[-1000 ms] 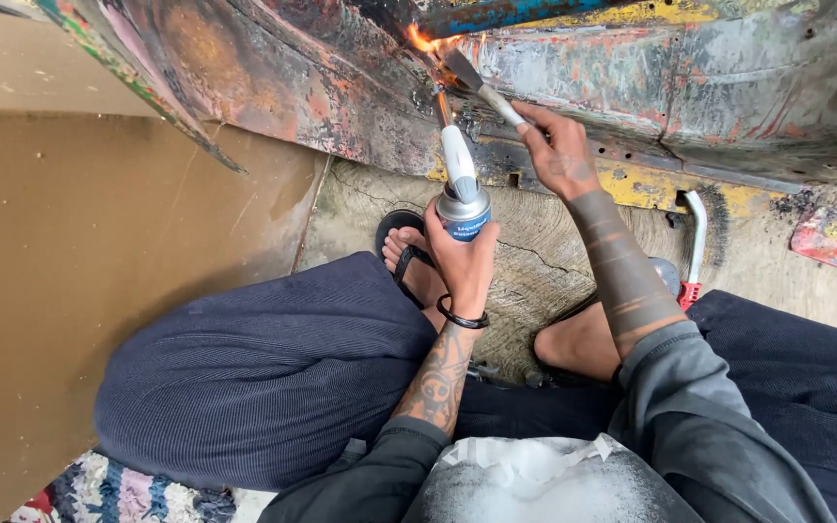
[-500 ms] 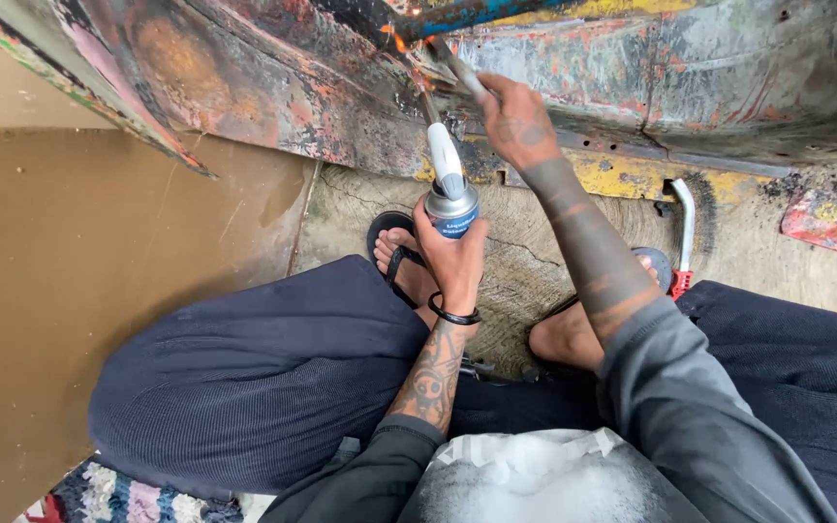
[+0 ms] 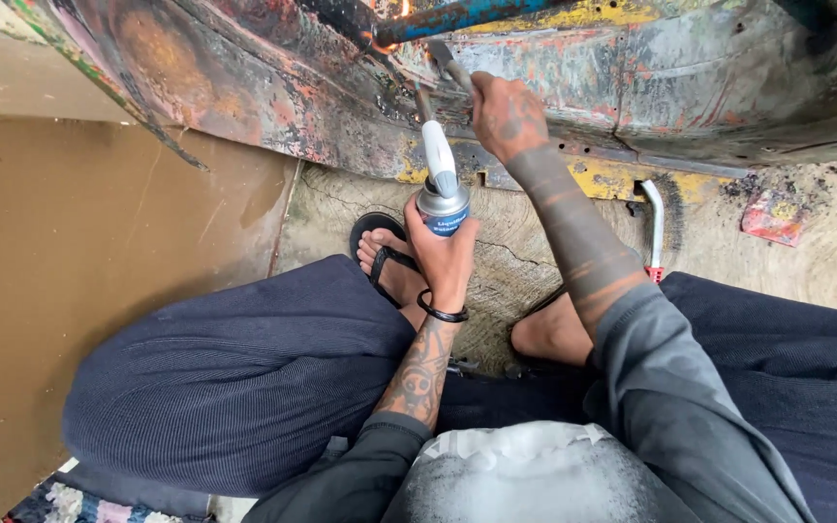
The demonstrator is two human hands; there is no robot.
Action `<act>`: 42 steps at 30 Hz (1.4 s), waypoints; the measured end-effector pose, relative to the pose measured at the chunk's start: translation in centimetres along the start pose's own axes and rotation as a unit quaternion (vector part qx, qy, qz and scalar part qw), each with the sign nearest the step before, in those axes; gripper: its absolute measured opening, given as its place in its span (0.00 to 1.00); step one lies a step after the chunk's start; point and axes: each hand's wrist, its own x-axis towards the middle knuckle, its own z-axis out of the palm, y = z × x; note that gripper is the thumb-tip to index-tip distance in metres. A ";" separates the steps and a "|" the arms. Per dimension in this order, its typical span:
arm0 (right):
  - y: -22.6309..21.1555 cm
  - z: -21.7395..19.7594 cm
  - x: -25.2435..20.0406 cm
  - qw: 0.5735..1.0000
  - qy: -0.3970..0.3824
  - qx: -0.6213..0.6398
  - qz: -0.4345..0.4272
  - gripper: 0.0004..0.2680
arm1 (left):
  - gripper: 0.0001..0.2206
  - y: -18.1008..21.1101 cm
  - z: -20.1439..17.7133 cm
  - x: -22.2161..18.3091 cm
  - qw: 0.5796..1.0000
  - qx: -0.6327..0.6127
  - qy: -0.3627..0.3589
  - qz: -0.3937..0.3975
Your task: Using a wire brush, blowtorch, and scraper to remove old paint and rust from a motorcycle frame.
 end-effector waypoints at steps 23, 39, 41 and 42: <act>1.7 -3.2 -0.9 0.994 -0.094 0.044 0.029 0.11 | 0.33 -0.2 0.0 0.5 1.000 -0.024 0.012 -0.002; -0.1 1.5 1.5 0.983 -0.070 0.148 0.081 0.12 | 0.33 -0.4 -0.1 0.4 1.000 0.008 0.010 -0.018; 0.5 0.7 1.0 0.988 -0.052 0.136 0.048 0.13 | 0.31 -0.5 0.1 0.6 1.000 -0.004 0.012 0.008; 1.3 0.2 -0.5 0.988 -0.056 0.135 0.046 0.13 | 0.31 -0.6 -0.1 0.2 1.000 -0.005 0.015 0.006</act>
